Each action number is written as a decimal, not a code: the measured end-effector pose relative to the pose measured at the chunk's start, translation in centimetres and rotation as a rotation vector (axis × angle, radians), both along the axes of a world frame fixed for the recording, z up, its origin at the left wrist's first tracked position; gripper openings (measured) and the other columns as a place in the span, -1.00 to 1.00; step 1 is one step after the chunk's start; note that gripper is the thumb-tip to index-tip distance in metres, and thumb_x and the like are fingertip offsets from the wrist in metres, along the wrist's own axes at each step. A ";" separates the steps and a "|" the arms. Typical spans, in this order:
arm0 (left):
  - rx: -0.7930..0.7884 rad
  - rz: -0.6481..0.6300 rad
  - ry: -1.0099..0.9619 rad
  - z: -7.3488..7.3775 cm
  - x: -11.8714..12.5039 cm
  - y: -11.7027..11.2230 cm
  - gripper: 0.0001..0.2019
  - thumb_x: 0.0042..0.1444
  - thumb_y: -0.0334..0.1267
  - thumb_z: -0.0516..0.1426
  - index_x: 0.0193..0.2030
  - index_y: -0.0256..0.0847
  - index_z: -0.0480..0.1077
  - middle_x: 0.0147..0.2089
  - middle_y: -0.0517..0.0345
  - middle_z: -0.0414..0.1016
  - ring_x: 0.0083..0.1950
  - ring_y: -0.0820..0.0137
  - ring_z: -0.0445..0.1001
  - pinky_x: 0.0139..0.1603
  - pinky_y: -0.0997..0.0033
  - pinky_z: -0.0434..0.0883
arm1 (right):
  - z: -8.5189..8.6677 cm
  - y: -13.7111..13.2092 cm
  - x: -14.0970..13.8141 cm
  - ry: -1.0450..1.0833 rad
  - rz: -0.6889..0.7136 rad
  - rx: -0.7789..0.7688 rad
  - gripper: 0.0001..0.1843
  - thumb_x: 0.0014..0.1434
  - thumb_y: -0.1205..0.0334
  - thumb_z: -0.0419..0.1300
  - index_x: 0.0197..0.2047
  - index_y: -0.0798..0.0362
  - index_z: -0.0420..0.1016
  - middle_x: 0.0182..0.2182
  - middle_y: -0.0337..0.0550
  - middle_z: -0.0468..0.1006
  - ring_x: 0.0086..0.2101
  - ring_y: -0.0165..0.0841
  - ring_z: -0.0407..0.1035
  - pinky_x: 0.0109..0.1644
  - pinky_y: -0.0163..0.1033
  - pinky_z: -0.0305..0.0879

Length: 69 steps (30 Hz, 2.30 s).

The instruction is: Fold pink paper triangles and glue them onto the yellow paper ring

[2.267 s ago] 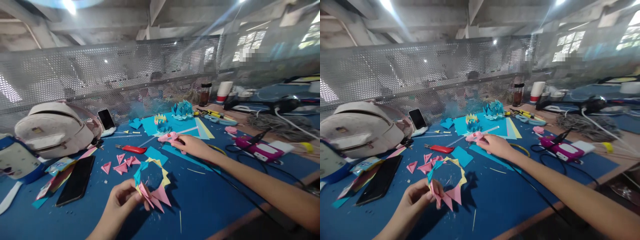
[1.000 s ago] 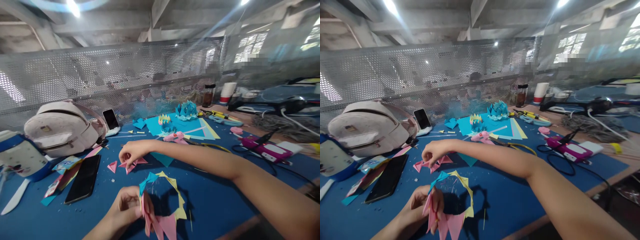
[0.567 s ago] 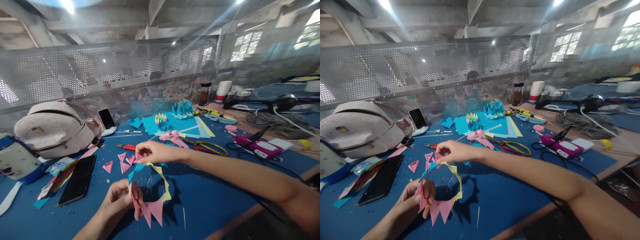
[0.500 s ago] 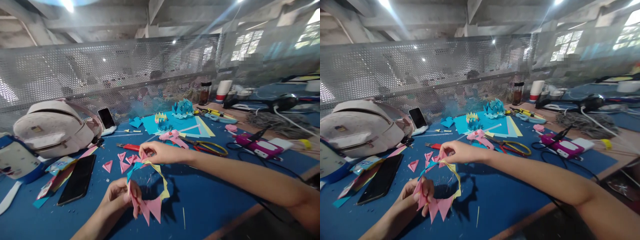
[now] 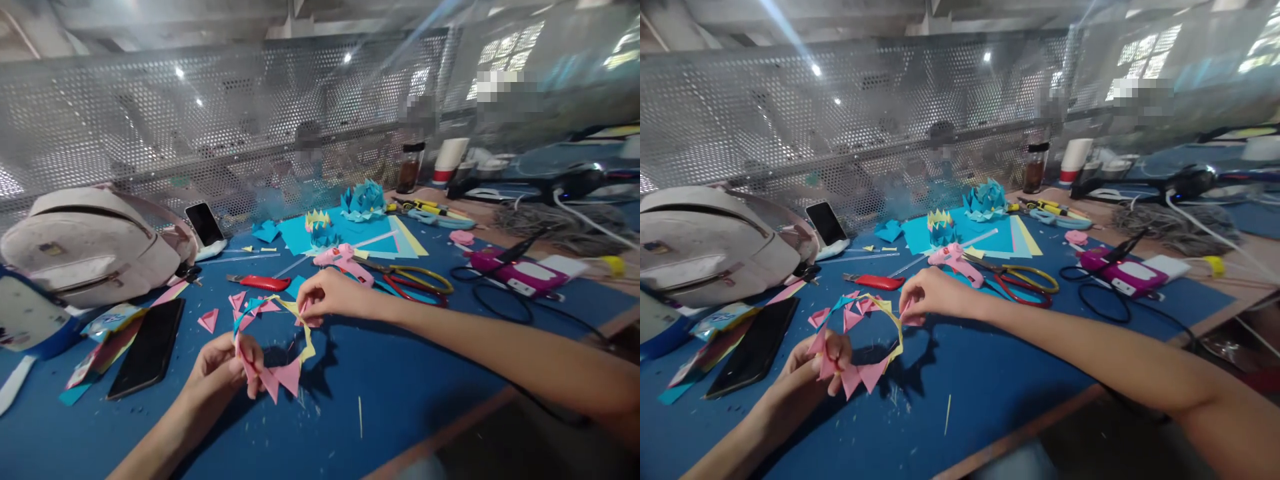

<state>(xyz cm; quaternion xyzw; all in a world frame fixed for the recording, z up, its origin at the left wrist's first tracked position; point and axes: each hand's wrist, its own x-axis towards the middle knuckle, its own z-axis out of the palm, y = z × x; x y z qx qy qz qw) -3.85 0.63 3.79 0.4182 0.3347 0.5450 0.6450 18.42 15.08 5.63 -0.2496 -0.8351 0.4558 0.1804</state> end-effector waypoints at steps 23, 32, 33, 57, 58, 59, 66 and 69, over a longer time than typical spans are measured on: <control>0.006 0.236 0.098 -0.8 -0.2 1.0 -0.73 -0.12 -0.16 0.47 -0.40 -0.22 0.52 -0.38 0.24 0.50 -0.51 0.60 0.39 -0.40 0.62 0.40 | 0.9 -0.6 0.2 0.478 -0.247 0.163 -0.76 0.14 0.07 0.37 -0.37 0.09 0.60 -0.46 -0.18 0.62 -0.43 -0.43 0.49 -0.33 -0.30 0.44; 0.064 0.110 0.181 -2.2 -0.9 1.7 -0.79 0.02 -0.17 0.40 -0.39 -0.25 0.54 -0.46 0.21 0.50 -0.53 0.56 0.42 -0.43 0.59 0.40 | 0.1 -2.9 0.0 0.347 0.181 0.842 -0.77 0.40 0.23 0.13 -0.23 0.09 0.58 -0.34 -0.16 0.63 -0.28 -0.44 0.46 -0.22 -0.32 0.32; 0.064 0.096 0.184 -2.2 -0.9 1.7 -0.79 0.04 -0.17 0.39 -0.39 -0.25 0.54 -0.47 0.21 0.50 -0.54 0.56 0.42 -0.42 0.58 0.41 | -0.1 -3.1 -0.1 0.274 0.177 0.916 -0.76 0.42 0.23 0.11 -0.23 0.08 0.57 -0.34 -0.17 0.62 -0.29 -0.43 0.44 -0.23 -0.30 0.28; -0.092 0.080 0.074 -2.7 -1.2 2.5 -0.76 0.08 -0.14 0.37 -0.27 -0.28 0.53 -0.60 0.32 0.31 -0.55 0.60 0.24 -0.39 0.60 0.36 | -0.6 -3.6 -1.4 0.054 0.037 0.319 -0.96 0.17 0.28 0.37 -0.32 -0.02 0.69 -0.39 -0.28 0.63 -0.31 -0.41 0.42 -0.24 -0.33 0.18; -0.097 0.081 0.068 -2.6 -1.2 2.5 -0.77 0.07 -0.16 0.37 -0.27 -0.28 0.54 -0.60 0.31 0.32 -0.55 0.60 0.25 -0.39 0.61 0.37 | -0.7 -3.5 -1.5 0.071 0.039 0.294 -0.97 0.16 0.28 0.38 -0.32 -0.01 0.69 -0.39 -0.28 0.63 -0.31 -0.41 0.43 -0.23 -0.33 0.20; -0.103 0.081 0.062 -2.6 -1.2 2.5 -0.77 0.06 -0.16 0.38 -0.27 -0.28 0.54 -0.60 0.31 0.32 -0.55 0.59 0.26 -0.39 0.61 0.37 | -0.7 -3.5 -1.5 0.085 0.041 0.271 -0.97 0.15 0.28 0.38 -0.32 -0.01 0.69 -0.39 -0.28 0.64 -0.32 -0.41 0.44 -0.23 -0.33 0.21; -0.145 0.115 0.032 -2.7 -1.1 2.6 -0.75 -0.04 -0.18 0.44 -0.34 -0.27 0.54 -0.60 0.32 0.35 -0.57 0.63 0.25 -0.40 0.66 0.41 | -0.7 -3.7 -1.6 0.129 0.062 0.154 -0.94 0.15 0.31 0.35 -0.30 0.05 0.70 -0.38 -0.21 0.67 -0.34 -0.40 0.50 -0.21 -0.33 0.28; -0.173 0.147 0.029 -2.5 -1.1 2.5 -0.75 -0.04 -0.19 0.44 -0.33 -0.28 0.54 -0.60 0.33 0.36 -0.58 0.64 0.26 -0.37 0.65 0.45 | -0.7 -3.7 -1.6 0.133 0.071 0.110 -0.91 0.16 0.30 0.33 -0.28 0.08 0.70 -0.36 -0.18 0.68 -0.33 -0.38 0.52 -0.21 -0.32 0.31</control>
